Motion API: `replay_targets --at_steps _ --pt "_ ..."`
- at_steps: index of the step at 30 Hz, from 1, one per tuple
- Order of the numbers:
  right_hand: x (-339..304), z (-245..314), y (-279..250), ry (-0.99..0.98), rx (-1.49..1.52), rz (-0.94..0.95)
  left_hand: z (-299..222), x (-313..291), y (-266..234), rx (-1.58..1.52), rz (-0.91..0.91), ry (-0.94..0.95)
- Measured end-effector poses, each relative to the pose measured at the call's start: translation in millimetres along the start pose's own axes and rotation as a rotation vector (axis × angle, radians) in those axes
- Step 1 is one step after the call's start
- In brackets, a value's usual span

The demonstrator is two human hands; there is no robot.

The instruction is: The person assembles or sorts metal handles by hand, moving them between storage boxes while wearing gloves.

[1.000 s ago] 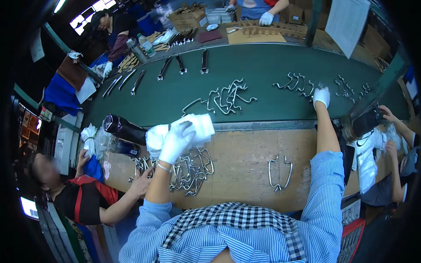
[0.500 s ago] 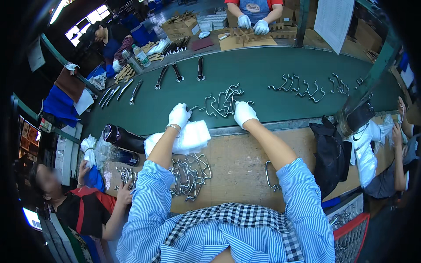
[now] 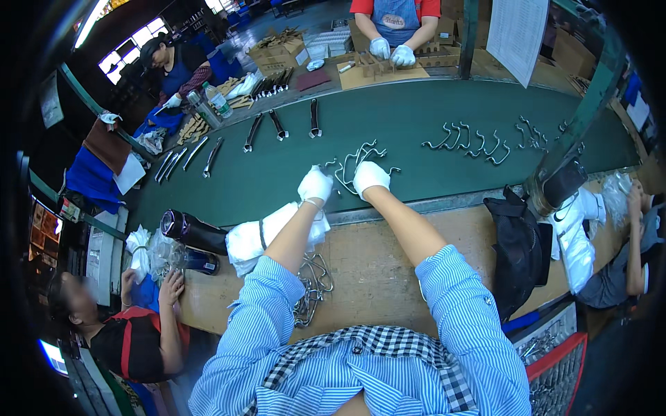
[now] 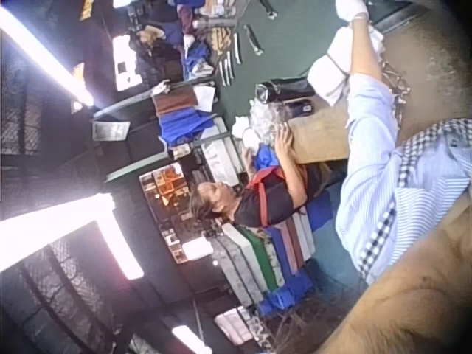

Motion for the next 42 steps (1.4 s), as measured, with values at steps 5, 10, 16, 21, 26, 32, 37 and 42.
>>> replay_targets --at_steps 5,10,16,21,26,32,37,42 --pt "14 -19 -28 -0.290 0.085 -0.002 4 12 5 0.055 -0.017 0.030" --pt "17 -47 -67 -0.416 -0.004 -0.152 14 14 -12 -0.183 -0.077 -0.083" --pt "15 -70 -48 -0.432 -0.274 -0.041 -31 -18 -2 -0.274 0.026 -0.016" --pt "10 -44 -34 -0.332 -0.559 0.202 -37 -29 7 -0.087 0.123 -0.035" --pt "25 -46 -33 -0.214 -0.368 0.210 -45 -40 9 -0.098 0.206 -0.043" --pt "53 -45 -14 -0.134 0.074 0.007 -54 -33 13 -0.071 0.254 -0.015" --pt "46 -39 -9 -0.093 -0.032 -0.106 -53 -27 19 -0.077 0.254 -0.007" --pt "40 -41 -18 -0.190 -0.075 0.090 -50 -25 19 -0.049 0.109 0.088"
Point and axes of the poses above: each hand's wrist, its own x-axis towards the middle knuckle, its own y-axis out of the palm, z = x × y, the point moved 5 cm from there along x, towards the middle knuckle, and after that the axes turned 1 degree about -y, right-handed, at the moved point
